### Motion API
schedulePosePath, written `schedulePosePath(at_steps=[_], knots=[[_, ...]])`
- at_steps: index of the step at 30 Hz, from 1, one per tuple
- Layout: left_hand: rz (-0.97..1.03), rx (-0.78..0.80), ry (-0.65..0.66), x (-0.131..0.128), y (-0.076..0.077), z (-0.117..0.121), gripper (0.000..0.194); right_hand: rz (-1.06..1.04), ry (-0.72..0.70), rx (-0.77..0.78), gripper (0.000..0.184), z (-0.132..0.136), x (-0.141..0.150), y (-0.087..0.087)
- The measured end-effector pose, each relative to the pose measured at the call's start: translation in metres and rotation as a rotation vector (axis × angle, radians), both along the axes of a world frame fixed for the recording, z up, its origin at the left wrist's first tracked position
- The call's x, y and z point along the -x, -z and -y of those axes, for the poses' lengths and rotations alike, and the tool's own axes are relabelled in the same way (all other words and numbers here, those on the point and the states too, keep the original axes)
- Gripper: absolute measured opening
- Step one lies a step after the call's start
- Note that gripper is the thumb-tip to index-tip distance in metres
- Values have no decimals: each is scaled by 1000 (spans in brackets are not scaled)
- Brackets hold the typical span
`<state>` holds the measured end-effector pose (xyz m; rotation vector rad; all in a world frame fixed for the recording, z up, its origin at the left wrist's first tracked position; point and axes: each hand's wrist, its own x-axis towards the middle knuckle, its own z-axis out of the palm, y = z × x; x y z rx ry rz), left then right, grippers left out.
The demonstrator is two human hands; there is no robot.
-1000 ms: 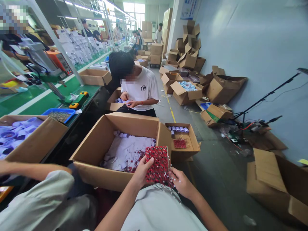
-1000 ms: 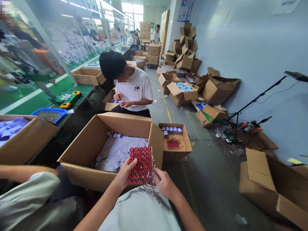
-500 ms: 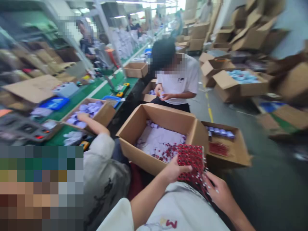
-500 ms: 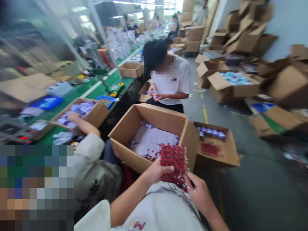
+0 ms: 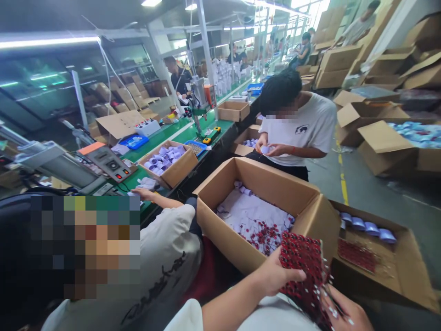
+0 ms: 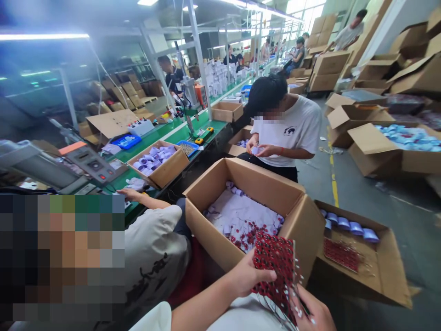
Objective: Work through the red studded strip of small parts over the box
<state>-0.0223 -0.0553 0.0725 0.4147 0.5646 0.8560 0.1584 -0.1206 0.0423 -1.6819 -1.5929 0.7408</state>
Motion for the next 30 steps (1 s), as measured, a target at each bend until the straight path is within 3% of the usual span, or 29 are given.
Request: schedulePosePath(at_steps=[5, 8, 14, 16, 19, 23, 26, 30], knots=[[-87, 17, -31, 12, -9, 2, 58, -105, 159, 141, 46, -8, 11, -31], [-143, 30, 15, 17, -11, -1, 50, -159, 316, 146, 48, -11, 3, -35], [-110, 60, 120, 22, -9, -6, 51, 340, 447, 219, 21, 8, -27, -23], [-96, 68, 174, 21, -10, -7, 51, 246, 402, 133, 21, 8, -16, -24], [-103, 60, 235, 14, -12, -9, 53, -93, 307, 28, 37, -4, 15, -31], [-129, 49, 288, 6, -17, -10, 57, -477, 343, -60, 51, -20, 43, -36], [-142, 42, 297, 5, -19, -9, 56, -525, 367, -86, 52, -18, 44, -34], [-156, 25, 261, 7, -19, -6, 48, -430, 386, -112, 52, -7, 40, -29]])
